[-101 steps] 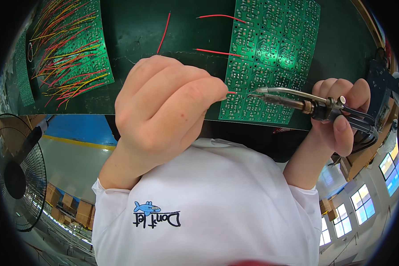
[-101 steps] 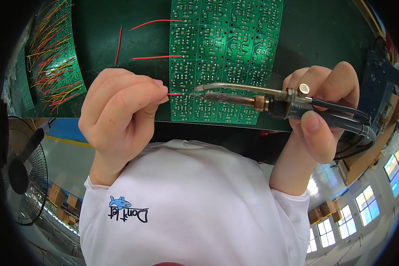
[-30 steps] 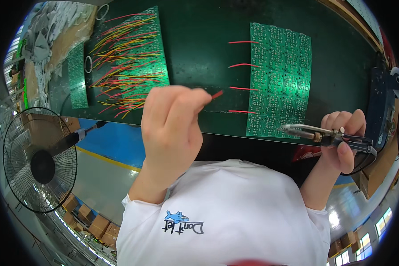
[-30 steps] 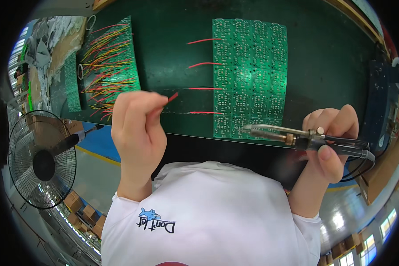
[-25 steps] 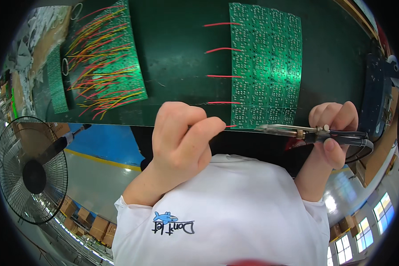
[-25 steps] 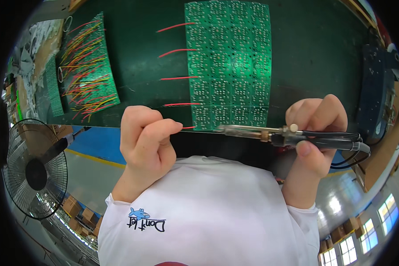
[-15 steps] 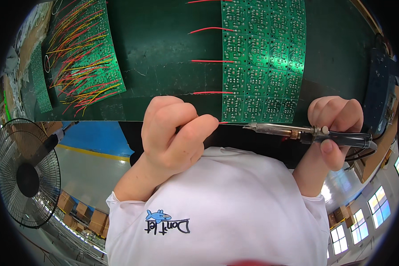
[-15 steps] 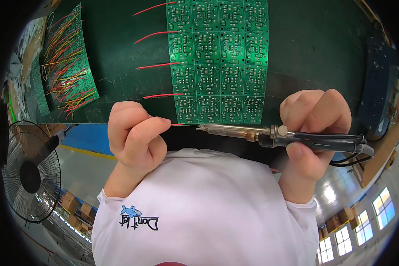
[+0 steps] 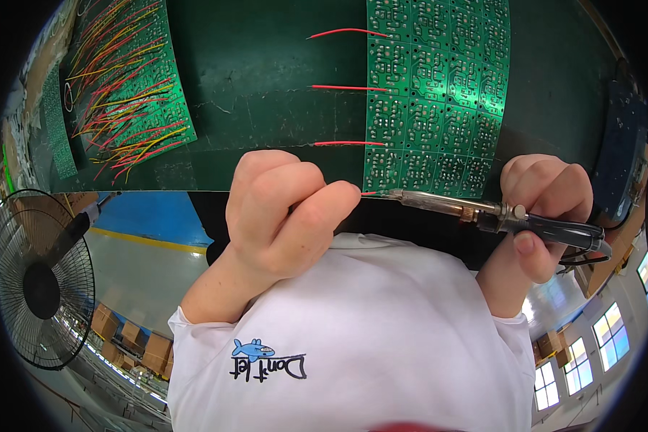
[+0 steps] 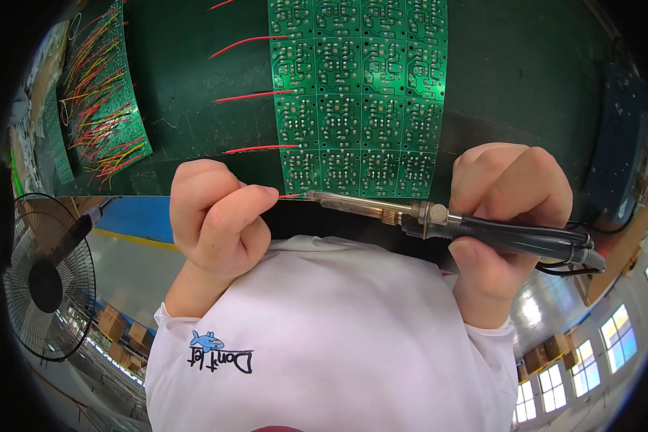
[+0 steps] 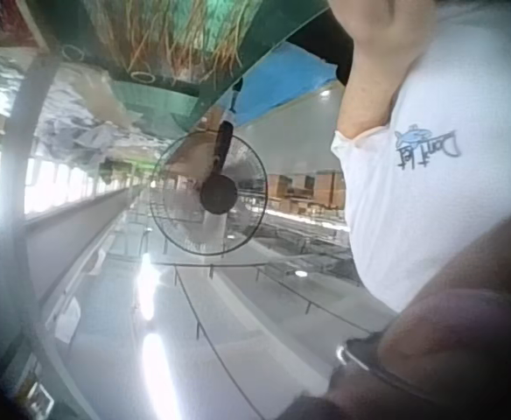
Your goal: The person solders multiple colored wires onto a circuit board using a soldering iron and solder wire.
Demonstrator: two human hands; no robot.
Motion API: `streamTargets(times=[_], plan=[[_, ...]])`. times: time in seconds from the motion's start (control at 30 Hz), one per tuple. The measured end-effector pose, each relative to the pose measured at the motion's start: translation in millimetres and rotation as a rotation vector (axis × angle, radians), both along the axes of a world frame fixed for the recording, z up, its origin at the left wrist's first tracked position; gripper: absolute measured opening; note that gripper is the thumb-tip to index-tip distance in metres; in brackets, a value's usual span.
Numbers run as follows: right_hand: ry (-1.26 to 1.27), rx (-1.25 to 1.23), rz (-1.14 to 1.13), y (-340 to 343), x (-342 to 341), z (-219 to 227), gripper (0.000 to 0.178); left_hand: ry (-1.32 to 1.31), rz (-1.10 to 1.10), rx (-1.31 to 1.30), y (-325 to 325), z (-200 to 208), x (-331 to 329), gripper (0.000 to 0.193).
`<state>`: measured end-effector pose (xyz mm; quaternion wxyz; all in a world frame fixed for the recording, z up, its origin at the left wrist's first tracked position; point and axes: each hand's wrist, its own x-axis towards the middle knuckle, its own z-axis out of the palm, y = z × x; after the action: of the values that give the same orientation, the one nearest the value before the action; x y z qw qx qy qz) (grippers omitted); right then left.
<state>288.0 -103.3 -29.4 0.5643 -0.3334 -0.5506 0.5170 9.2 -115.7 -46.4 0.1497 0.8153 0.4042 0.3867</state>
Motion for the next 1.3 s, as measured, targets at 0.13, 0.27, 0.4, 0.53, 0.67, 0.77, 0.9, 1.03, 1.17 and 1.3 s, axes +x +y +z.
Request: streamTargets(times=[0.13,0.27,0.4,0.53,0.67,0.77,0.9,1.03,1.17,1.3], plan=[[-0.018,0.004,0.005,0,0,0,0.038,0.017,0.000,-0.001,0,0,-1,0.040],[-0.033,0.008,-0.006,1,-1,2,0.039,0.014,0.007,-0.004,-1,0,0,0.040],[-0.033,0.008,-0.032,-1,-4,-1,0.039,0.017,0.006,-0.005,-1,0,-1,0.040],[-0.041,0.011,-0.033,-1,-3,0,0.039,0.017,0.008,-0.004,-2,-1,1,0.041],[-0.025,0.017,0.003,-1,0,-1,0.038,0.022,0.006,-0.002,-2,0,1,0.042],[-0.028,0.019,0.128,3,13,-2,0.034,0.030,0.010,-0.004,-3,1,-1,0.042],[-0.003,-0.006,0.118,6,17,3,0.035,0.007,-0.006,0.002,2,-1,2,0.041],[0.034,-0.015,0.094,7,14,-3,0.035,0.016,0.008,0.002,0,0,-2,0.039],[0.114,-0.024,-0.008,6,10,1,0.037,-0.057,-0.029,-0.030,5,8,-2,0.036],[0.129,-0.057,-0.097,0,11,-4,0.039,-0.058,-0.067,-0.068,7,20,-10,0.035]])
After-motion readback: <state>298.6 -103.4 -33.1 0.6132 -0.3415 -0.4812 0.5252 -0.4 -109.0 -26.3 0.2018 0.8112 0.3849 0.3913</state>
